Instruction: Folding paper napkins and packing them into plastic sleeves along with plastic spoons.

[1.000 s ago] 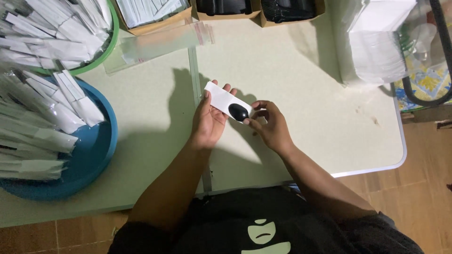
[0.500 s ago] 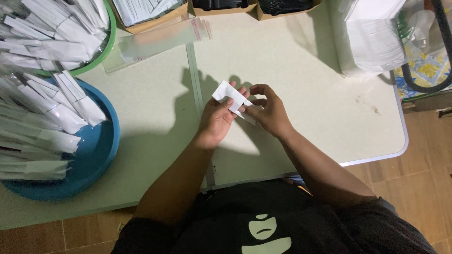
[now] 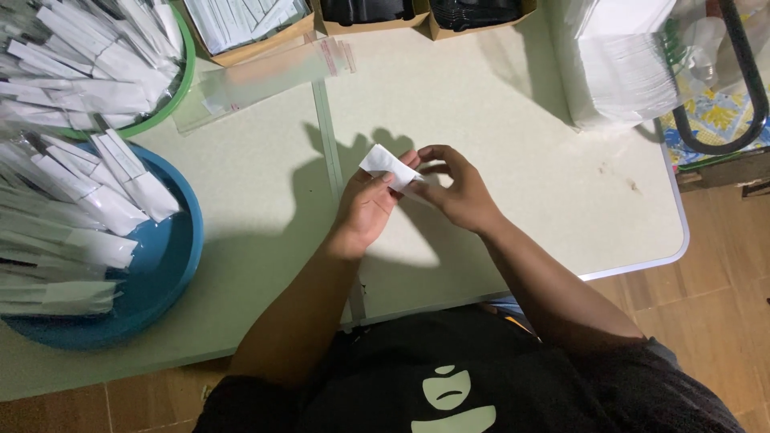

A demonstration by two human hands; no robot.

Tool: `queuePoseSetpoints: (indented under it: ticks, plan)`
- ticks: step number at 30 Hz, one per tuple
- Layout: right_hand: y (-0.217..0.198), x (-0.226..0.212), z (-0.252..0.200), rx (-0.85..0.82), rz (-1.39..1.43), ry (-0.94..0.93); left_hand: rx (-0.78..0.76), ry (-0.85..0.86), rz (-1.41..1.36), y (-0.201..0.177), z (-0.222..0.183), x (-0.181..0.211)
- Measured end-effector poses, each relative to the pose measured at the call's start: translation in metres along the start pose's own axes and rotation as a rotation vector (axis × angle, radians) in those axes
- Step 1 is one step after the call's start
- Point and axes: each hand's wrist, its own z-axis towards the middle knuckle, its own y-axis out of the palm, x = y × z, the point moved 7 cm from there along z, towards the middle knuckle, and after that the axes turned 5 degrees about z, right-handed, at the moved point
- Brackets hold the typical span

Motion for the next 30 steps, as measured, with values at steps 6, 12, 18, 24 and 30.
queuePoseSetpoints:
  ticks: [6, 12, 18, 24, 30]
  plan:
    - [0.001, -0.027, 0.005, 0.036, -0.099, -0.410, -0.021, -0.019, 0.007, 0.001, 0.003, -0.001]
    - [0.012, -0.028, 0.014, 0.168, -0.574, -0.657, 0.186, -0.021, 0.176, -0.003, 0.002, 0.000]
    - [0.040, -0.028, 0.018, 0.176, -0.843, -1.018, 0.234, 0.006, 0.297, -0.019, 0.006, -0.012]
    - [0.043, -0.036, 0.017, 0.119, -0.788, -0.957, 0.334, 0.048, 0.207, -0.075, 0.006, -0.029]
    - [-0.075, -0.014, 0.162, 0.395, -0.745, -0.762, 0.559, -0.160, 0.192, -0.001, -0.009, 0.016]
